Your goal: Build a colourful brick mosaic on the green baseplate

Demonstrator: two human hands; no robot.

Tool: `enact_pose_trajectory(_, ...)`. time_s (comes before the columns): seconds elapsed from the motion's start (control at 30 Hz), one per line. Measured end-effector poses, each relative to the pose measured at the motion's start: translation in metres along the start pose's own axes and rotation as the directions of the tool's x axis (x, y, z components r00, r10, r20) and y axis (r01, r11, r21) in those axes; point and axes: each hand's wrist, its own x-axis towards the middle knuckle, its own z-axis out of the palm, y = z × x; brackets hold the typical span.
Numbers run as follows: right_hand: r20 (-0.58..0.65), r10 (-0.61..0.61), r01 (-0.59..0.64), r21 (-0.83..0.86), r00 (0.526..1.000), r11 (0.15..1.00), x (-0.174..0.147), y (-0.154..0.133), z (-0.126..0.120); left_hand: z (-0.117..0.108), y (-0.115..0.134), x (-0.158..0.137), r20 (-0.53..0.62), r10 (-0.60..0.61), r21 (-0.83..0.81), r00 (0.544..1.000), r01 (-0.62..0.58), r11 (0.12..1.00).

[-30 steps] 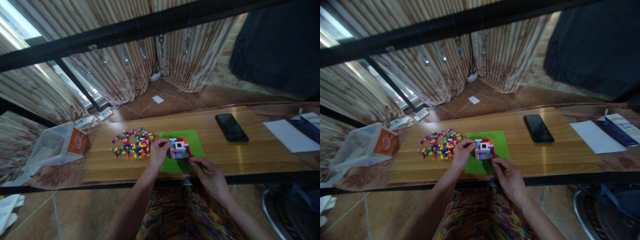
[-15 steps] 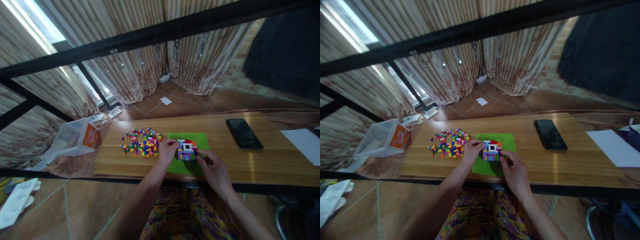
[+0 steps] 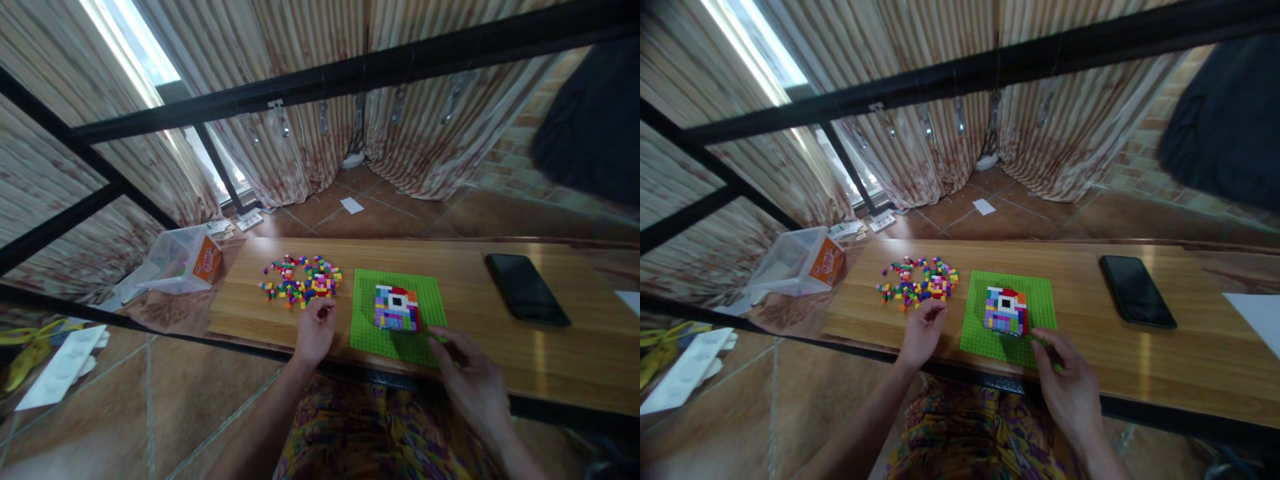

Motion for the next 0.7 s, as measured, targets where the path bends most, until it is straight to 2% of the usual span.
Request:
enact_pose_trajectory(0.07, 0.014, -0.011, 0.011, 0.01, 1.0, 1.0, -0.002, -0.001, 0.002, -0.025, -0.012, 0.0, -0.089, 0.023, 0.107, 0.996, -0.013, 0.994)
enact_pose_trajectory(0.13, 0.03, -0.02, 0.02, 0.023, 0.999, 1.0, -0.003, -0.002, 0.005, -0.045, -0.021, 0.002, -0.122, 0.066, 0.242, 0.99, -0.034, 0.97)
enact_pose_trajectory(0.23, 0.045, -0.027, 0.026, 0.037, 0.999, 0.999, -0.003, -0.005, 0.007, -0.061, -0.027, 0.004, -0.053, 0.116, 0.416, 0.992, -0.083, 0.905)
enact_pose_trajectory(0.33, 0.054, -0.038, 0.035, 0.046, 0.998, 0.998, -0.003, -0.006, 0.007, -0.063, -0.025, 0.005, 0.018, 0.105, 0.512, 0.994, -0.099, 0.853)
enact_pose_trajectory(0.6, 0.048, -0.048, 0.047, 0.031, 0.998, 0.998, -0.007, -0.003, 0.005, -0.058, -0.02, 0.015, 0.078, 0.068, 0.646, 0.995, -0.103, 0.757)
enact_pose_trajectory(0.7, 0.042, -0.059, 0.058, 0.041, 0.997, 0.997, -0.007, -0.001, 0.005, -0.059, -0.02, 0.018, 0.091, 0.074, 0.643, 0.993, -0.116, 0.757)
